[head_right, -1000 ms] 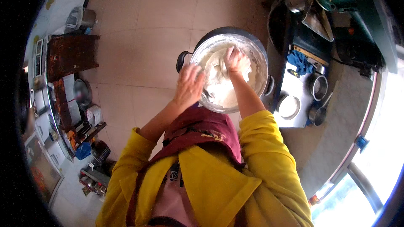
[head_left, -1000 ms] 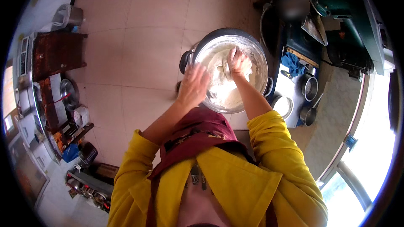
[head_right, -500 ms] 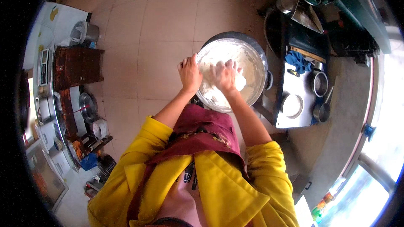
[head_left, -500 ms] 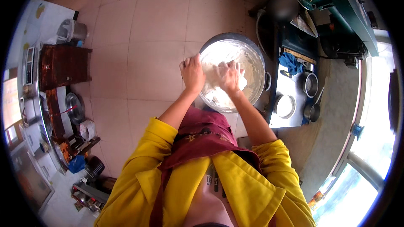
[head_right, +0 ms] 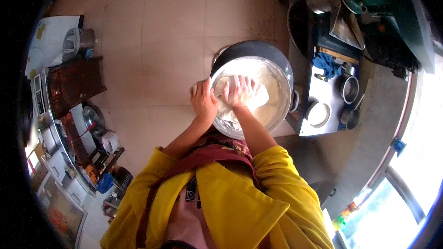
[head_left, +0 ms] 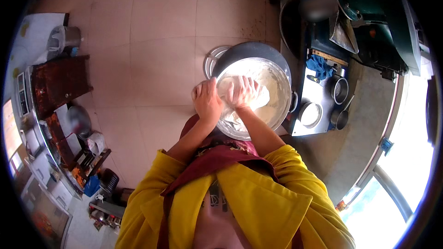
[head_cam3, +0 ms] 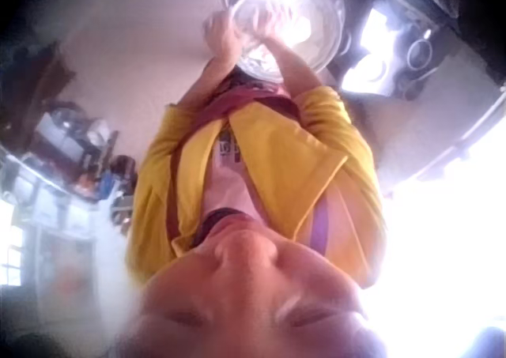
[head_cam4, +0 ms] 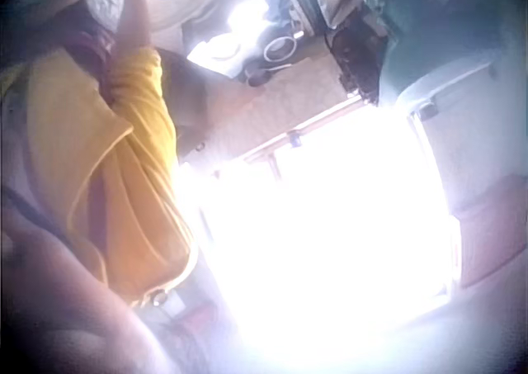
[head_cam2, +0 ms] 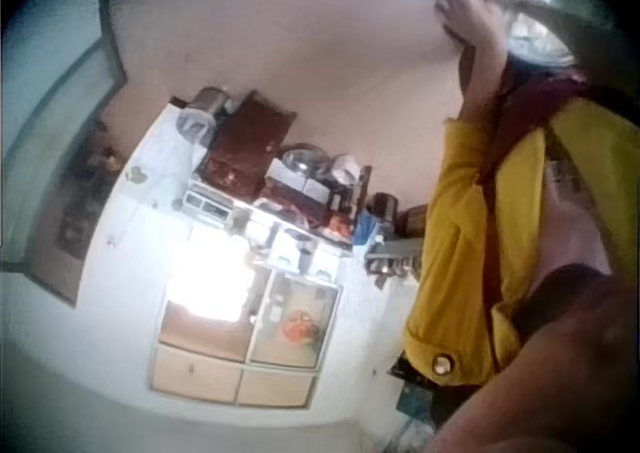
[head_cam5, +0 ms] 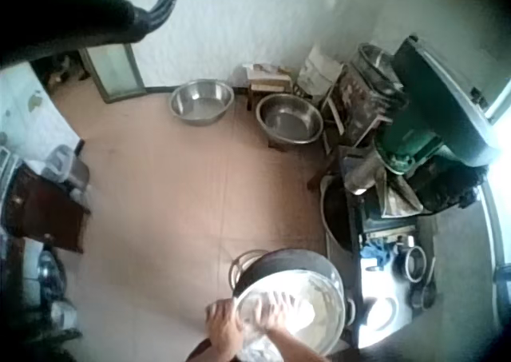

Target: The person kneads a large mass of white dough inside a metal bowl using both hands. They repeatedly press, fold, and turn the dough to develop its texture throughout the clip.

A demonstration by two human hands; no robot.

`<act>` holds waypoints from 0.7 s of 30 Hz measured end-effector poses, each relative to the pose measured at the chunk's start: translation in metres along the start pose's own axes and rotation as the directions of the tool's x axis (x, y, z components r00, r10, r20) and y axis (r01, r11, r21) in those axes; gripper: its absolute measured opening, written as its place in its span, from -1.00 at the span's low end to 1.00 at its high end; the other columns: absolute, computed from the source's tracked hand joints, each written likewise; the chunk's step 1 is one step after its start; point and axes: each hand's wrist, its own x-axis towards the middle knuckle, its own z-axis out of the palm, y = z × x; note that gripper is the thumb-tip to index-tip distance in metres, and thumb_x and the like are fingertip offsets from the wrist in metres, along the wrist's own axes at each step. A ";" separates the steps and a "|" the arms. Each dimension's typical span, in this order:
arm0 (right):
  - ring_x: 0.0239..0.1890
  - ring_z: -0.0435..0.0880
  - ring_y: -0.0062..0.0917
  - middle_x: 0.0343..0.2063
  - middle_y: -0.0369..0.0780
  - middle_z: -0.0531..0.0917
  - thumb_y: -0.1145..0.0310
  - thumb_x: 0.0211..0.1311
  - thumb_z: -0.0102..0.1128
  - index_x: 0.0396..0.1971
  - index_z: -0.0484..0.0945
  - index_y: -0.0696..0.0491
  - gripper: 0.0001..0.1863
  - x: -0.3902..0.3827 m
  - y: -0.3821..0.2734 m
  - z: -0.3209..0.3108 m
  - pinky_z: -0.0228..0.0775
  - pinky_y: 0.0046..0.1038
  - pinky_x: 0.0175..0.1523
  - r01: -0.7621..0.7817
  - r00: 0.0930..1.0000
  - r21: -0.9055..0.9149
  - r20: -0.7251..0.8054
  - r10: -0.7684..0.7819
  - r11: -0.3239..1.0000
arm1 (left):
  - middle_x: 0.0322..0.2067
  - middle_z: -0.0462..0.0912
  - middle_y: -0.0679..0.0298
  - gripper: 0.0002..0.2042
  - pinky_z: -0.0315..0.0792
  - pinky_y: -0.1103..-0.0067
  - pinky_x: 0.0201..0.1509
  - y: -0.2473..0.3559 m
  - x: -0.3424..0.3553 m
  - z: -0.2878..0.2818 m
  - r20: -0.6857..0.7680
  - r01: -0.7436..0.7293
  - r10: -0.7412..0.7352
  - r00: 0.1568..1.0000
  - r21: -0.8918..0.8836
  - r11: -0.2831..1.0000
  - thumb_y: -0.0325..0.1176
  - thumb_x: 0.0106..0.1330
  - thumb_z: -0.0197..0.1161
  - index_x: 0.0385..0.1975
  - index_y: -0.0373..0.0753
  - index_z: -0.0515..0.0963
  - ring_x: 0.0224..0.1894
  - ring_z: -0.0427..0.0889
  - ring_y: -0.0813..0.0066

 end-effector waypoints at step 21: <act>0.02 0.56 -0.21 -0.23 -0.10 0.68 -0.11 0.26 -0.04 -0.31 0.62 0.04 -0.51 0.039 0.019 0.007 0.25 -0.06 0.18 -0.048 0.982 0.078 0.185 0.033 0.996 | -0.15 0.60 0.17 -0.57 0.27 0.27 0.15 -0.001 0.009 0.007 -0.060 -0.075 0.075 0.995 0.008 0.997 -0.53 0.10 0.24 0.04 -0.26 0.45 -0.01 0.52 0.19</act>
